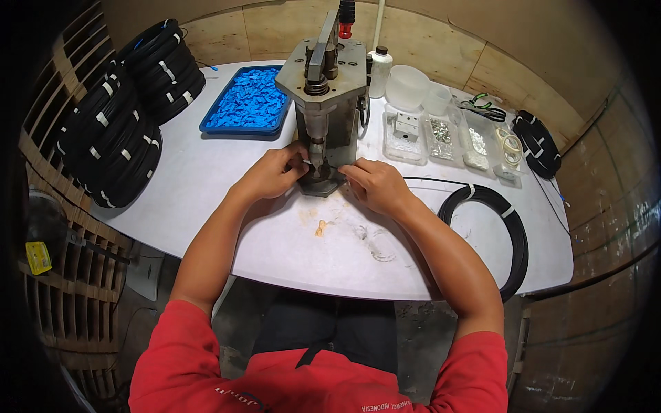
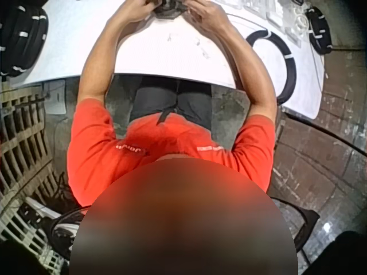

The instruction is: The recorder prepares a cable by stripping it and attaching a blue connector using a press machine.

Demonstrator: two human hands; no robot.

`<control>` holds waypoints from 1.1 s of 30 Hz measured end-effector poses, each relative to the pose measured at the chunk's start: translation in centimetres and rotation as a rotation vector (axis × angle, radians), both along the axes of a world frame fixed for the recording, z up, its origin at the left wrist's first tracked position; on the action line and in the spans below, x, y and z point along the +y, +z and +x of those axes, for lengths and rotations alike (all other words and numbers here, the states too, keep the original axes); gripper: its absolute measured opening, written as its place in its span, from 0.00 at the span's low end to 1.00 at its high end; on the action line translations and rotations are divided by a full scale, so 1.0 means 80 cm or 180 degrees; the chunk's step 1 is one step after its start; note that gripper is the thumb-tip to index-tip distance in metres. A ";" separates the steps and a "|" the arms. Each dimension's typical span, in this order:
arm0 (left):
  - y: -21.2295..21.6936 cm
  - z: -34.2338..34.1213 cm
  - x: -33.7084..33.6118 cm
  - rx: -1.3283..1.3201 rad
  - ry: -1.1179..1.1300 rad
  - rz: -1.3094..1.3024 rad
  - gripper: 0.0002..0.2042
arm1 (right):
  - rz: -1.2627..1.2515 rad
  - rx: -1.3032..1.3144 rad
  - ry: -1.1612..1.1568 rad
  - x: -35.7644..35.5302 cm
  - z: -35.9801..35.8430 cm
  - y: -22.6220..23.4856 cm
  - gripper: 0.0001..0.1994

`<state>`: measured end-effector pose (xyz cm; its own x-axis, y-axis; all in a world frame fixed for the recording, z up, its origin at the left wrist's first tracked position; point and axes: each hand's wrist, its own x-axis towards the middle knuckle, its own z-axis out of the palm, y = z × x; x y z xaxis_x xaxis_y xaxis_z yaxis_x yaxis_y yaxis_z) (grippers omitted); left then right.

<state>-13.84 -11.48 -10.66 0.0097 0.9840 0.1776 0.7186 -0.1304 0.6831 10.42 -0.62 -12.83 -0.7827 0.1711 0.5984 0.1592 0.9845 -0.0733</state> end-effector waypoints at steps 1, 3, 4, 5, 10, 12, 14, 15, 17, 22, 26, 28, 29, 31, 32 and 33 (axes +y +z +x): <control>0.000 0.000 0.000 -0.0012 -0.0029 0.0013 0.10 | -0.0021 0.0052 0.0027 0.000 0.000 0.000 0.13; 0.000 -0.001 0.000 -0.0022 -0.0021 0.0010 0.10 | -0.0042 0.0107 0.0054 0.000 0.000 0.001 0.13; 0.000 -0.001 0.000 -0.0031 -0.0014 0.0004 0.10 | -0.0040 0.0082 0.0058 0.000 0.000 0.001 0.13; -0.001 -0.001 0.000 -0.0027 -0.0014 0.0005 0.10 | -0.0038 0.0059 0.0063 0.000 0.000 0.001 0.13; -0.006 -0.002 0.001 -0.0036 -0.0018 0.0101 0.11 | -0.0014 0.0076 0.0092 0.004 0.002 -0.002 0.13; -0.005 -0.001 0.002 -0.0068 0.0004 0.0047 0.11 | -0.0009 0.0086 0.0108 0.004 0.001 -0.002 0.13; -0.004 0.000 0.001 -0.0100 0.0026 -0.0012 0.10 | 0.0037 0.0223 0.0183 0.003 -0.001 -0.002 0.14; -0.002 0.000 0.001 -0.0058 0.0039 0.0000 0.10 | 0.0039 0.0225 0.0180 0.004 0.000 -0.002 0.14; -0.004 -0.001 0.001 -0.0014 0.0048 0.0012 0.10 | 0.0072 0.0151 0.0186 0.005 0.000 -0.003 0.15; -0.007 -0.003 0.003 -0.0086 0.0055 0.0027 0.10 | 0.0060 0.0060 0.0160 0.006 0.002 -0.004 0.14; -0.006 -0.003 0.004 -0.0123 0.0019 0.0033 0.09 | 0.0032 0.0174 0.0241 0.006 0.001 -0.003 0.17; -0.007 -0.003 0.003 -0.0084 0.0028 0.0182 0.09 | 0.0035 0.0114 0.0171 0.002 0.001 -0.001 0.16; -0.007 -0.003 0.003 -0.0082 0.0029 0.0180 0.09 | 0.0042 0.0053 0.0101 0.001 0.001 0.000 0.16; -0.008 -0.003 0.004 -0.0209 -0.0008 0.0120 0.09 | 0.0047 0.0080 0.0034 -0.002 -0.001 -0.001 0.17; -0.008 -0.003 0.004 -0.0207 -0.0009 0.0119 0.09 | 0.0052 0.0105 -0.0031 -0.003 -0.002 -0.001 0.17; -0.008 -0.004 0.003 -0.0178 -0.0021 0.0148 0.09 | 0.0055 0.0106 -0.0034 -0.002 -0.001 -0.002 0.17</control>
